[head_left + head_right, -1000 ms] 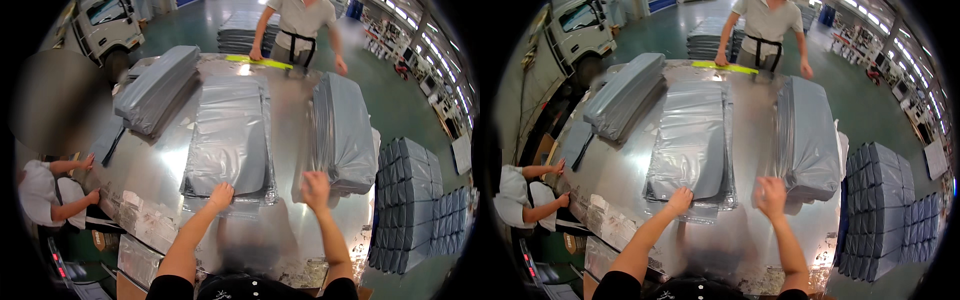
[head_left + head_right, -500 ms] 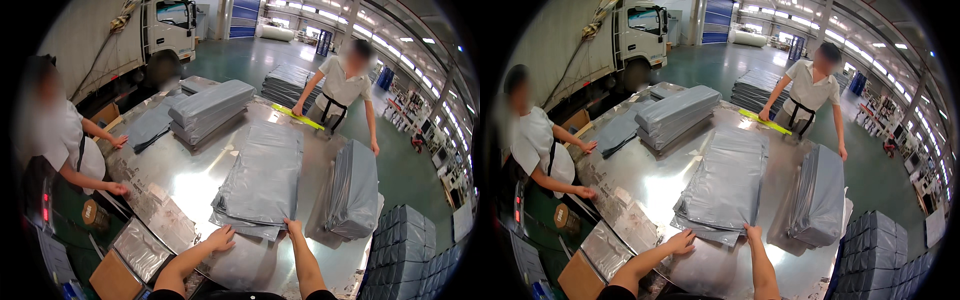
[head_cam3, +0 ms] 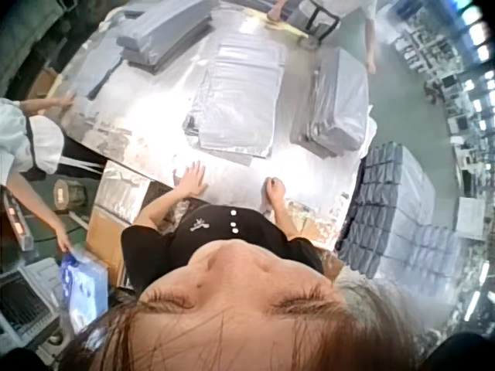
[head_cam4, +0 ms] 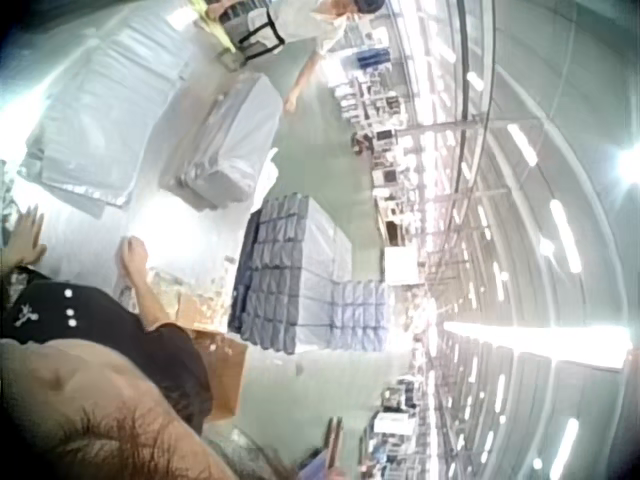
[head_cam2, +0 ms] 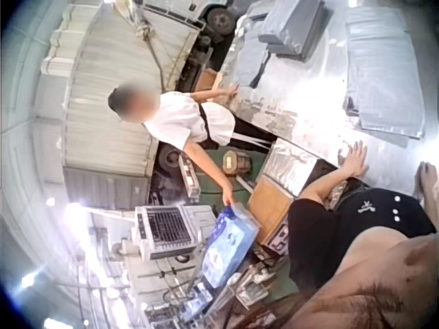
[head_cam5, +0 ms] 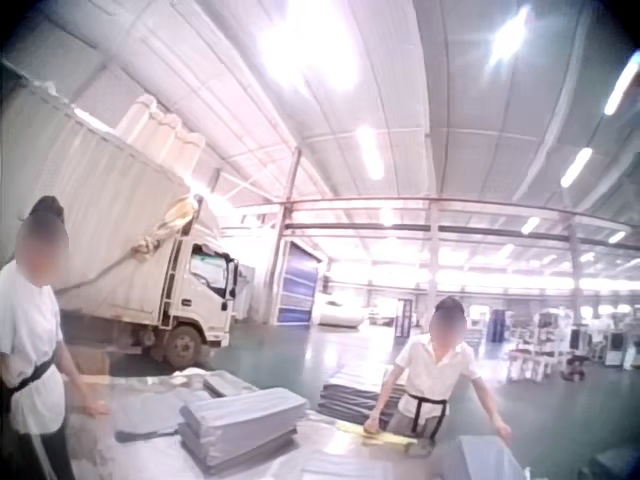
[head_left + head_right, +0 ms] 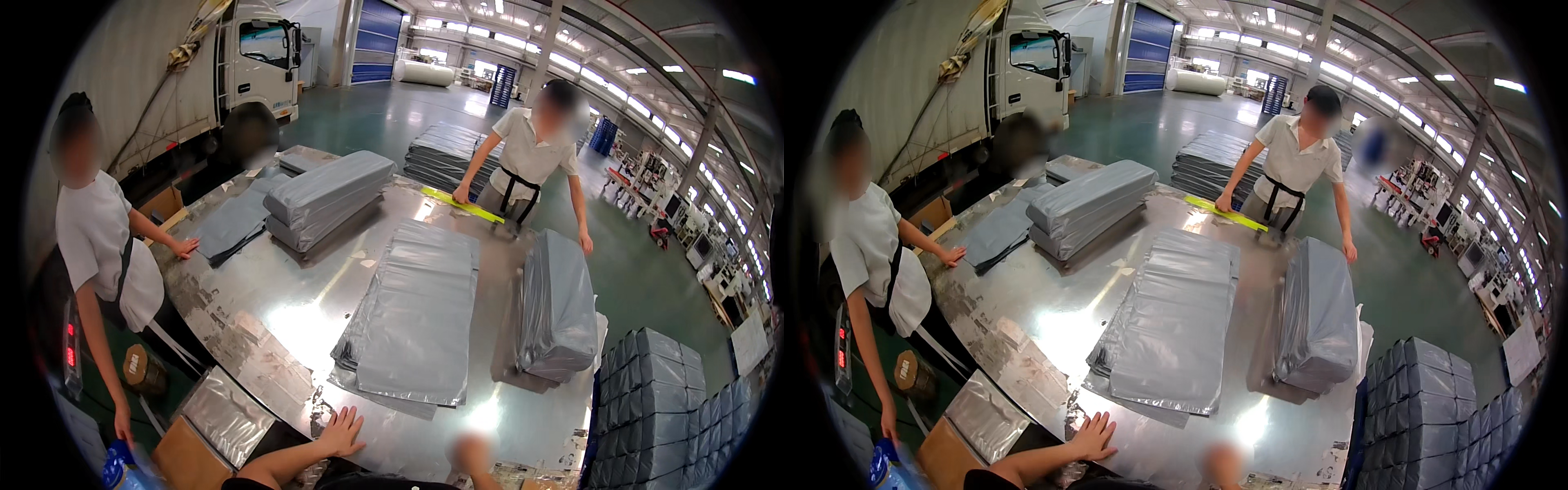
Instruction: The person places blue tissue packs onto a metal table, wraps each in a gray plastic bag, folds the edges, and stacks the wrapped units. A coworker assists by moving wrapped stacks and handling additional packs.
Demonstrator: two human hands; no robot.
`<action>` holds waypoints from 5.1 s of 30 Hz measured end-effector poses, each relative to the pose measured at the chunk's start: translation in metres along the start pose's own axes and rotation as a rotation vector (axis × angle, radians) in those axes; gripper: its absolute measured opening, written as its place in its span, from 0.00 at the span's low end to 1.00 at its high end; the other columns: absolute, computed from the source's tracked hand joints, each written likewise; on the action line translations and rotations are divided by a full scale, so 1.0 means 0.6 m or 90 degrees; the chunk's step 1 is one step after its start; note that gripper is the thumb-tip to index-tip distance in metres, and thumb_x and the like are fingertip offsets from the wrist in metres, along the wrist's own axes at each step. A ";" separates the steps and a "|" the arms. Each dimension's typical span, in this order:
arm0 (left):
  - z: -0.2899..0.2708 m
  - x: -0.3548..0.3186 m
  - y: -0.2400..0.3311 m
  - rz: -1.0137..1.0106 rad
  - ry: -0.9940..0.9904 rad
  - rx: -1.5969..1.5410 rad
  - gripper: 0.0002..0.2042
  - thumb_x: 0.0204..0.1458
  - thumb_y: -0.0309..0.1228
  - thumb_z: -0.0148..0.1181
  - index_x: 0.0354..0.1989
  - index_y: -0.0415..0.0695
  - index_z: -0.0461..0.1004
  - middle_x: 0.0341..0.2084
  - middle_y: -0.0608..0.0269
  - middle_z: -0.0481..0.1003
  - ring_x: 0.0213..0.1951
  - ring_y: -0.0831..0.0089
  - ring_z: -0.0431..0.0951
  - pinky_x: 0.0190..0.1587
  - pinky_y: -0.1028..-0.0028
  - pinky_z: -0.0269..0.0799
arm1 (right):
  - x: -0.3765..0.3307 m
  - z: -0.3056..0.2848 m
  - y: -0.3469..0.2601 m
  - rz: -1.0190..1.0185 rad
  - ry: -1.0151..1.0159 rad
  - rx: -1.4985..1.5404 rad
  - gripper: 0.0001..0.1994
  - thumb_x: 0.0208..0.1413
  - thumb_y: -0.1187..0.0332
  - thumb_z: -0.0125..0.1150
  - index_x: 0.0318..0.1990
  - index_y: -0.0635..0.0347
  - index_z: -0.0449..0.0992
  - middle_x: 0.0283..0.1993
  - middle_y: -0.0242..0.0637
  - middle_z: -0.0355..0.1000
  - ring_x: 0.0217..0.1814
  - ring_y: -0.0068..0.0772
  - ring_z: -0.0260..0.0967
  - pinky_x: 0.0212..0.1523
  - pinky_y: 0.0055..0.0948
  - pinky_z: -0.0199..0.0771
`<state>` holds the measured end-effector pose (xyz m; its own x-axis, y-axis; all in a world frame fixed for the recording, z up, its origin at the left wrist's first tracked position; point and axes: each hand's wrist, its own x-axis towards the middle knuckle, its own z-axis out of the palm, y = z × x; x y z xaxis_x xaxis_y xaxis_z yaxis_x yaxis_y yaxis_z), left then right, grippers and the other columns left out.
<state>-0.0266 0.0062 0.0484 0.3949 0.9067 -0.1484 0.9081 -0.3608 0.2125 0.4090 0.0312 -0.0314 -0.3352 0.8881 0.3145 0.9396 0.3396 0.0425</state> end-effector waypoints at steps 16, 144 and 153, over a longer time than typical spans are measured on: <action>0.039 -0.016 0.049 -0.088 0.024 0.018 0.47 0.51 0.66 0.42 0.70 0.43 0.44 0.69 0.41 0.35 0.70 0.42 0.32 0.66 0.40 0.30 | -0.027 0.073 -0.013 0.078 0.037 -0.110 0.14 0.56 0.63 0.52 0.43 0.63 0.74 0.44 0.47 0.72 0.48 0.46 0.68 0.52 0.49 0.63; -0.144 -0.061 -0.125 -0.471 0.608 -0.364 0.23 0.53 0.46 0.57 0.51 0.42 0.70 0.47 0.43 0.71 0.47 0.46 0.72 0.52 0.57 0.65 | 0.523 -0.143 -0.357 0.382 -0.458 1.142 0.45 0.51 0.50 0.63 0.69 0.64 0.46 0.65 0.52 0.57 0.64 0.42 0.59 0.60 0.38 0.63; -0.165 0.045 0.083 -0.026 0.125 -0.742 0.13 0.57 0.38 0.56 0.44 0.44 0.77 0.24 0.56 0.78 0.21 0.70 0.74 0.28 0.71 0.69 | 0.419 -0.260 -0.015 0.356 -0.487 1.194 0.43 0.46 0.63 0.65 0.68 0.60 0.48 0.64 0.47 0.61 0.60 0.43 0.65 0.60 0.39 0.67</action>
<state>0.0155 0.0345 0.1505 0.2478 0.9677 -0.0462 0.2038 -0.0054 0.9790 0.3272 0.2032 0.1952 -0.5232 0.7357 -0.4302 -0.0900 -0.5496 -0.8305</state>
